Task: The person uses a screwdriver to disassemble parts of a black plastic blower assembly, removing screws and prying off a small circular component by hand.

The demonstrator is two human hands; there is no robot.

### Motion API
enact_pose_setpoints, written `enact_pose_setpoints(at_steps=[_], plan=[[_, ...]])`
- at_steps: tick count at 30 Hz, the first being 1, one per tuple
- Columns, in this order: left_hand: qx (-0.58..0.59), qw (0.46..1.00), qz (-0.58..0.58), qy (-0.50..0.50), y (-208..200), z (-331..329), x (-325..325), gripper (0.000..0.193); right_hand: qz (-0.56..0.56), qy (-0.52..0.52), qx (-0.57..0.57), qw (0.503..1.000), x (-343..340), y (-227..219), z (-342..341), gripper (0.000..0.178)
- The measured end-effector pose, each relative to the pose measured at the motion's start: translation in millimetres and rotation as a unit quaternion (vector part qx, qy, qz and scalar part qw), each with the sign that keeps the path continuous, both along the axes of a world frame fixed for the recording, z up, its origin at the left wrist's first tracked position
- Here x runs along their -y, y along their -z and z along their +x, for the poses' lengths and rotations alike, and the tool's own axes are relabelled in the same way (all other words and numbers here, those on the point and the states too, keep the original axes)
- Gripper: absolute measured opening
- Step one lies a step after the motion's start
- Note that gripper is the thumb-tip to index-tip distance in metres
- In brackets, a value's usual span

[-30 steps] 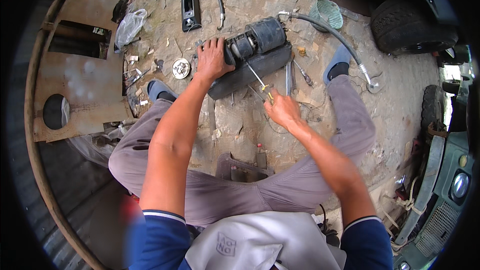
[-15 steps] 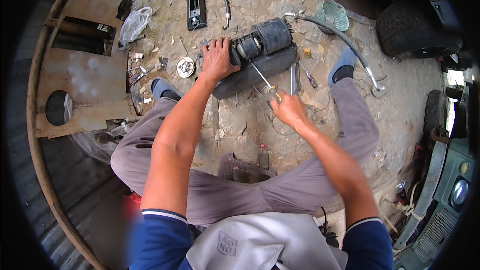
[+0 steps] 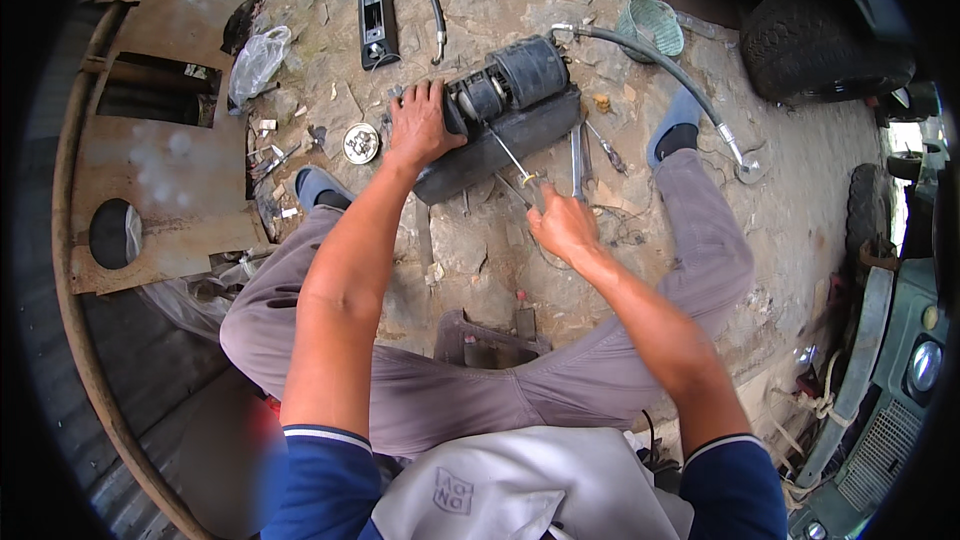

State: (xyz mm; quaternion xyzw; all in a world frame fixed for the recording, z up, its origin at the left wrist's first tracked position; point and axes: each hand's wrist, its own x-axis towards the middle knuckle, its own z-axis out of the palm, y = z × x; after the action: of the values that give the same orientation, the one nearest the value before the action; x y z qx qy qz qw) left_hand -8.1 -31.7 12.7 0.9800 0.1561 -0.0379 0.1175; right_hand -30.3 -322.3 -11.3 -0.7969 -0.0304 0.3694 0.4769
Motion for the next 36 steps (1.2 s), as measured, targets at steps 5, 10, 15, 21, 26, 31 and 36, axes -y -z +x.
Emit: enact_pose_setpoints(at_steps=[5,10,15,21,26,31,36], plan=[[-0.022,1.000,-0.006,-0.005,-3.5,-4.7,-3.6,0.113,-0.004,0.086,-0.129,0.988,-5.9,-44.4,9.9,0.048],[-0.019,1.000,-0.014,-0.004,-3.6,-0.7,-8.2,0.114,0.146,0.185,-0.323,0.917,-5.3,-47.6,12.4,0.044],[-0.013,1.000,-0.021,0.005,0.8,1.4,-9.3,0.112,-0.216,-0.249,0.346,0.878,-11.7,-55.9,31.8,0.041],[0.000,1.000,-0.014,0.011,3.1,8.4,-21.8,0.111,0.045,0.156,0.057,0.985,-23.2,-50.7,17.5,0.044],[-0.055,0.997,-0.049,0.005,3.8,23.2,-44.0,0.119,-0.025,0.061,0.394,0.917,-48.0,-53.8,16.6,0.041],[-0.095,0.993,-0.067,0.035,5.5,41.8,-64.7,0.123,-0.214,-0.142,0.362,0.896,-72.9,-108.6,67.0,0.053],[-0.138,0.986,-0.072,0.065,12.4,53.3,-83.4,0.123,-0.228,-0.243,0.379,0.864,-95.3,-122.1,82.9,0.046]])
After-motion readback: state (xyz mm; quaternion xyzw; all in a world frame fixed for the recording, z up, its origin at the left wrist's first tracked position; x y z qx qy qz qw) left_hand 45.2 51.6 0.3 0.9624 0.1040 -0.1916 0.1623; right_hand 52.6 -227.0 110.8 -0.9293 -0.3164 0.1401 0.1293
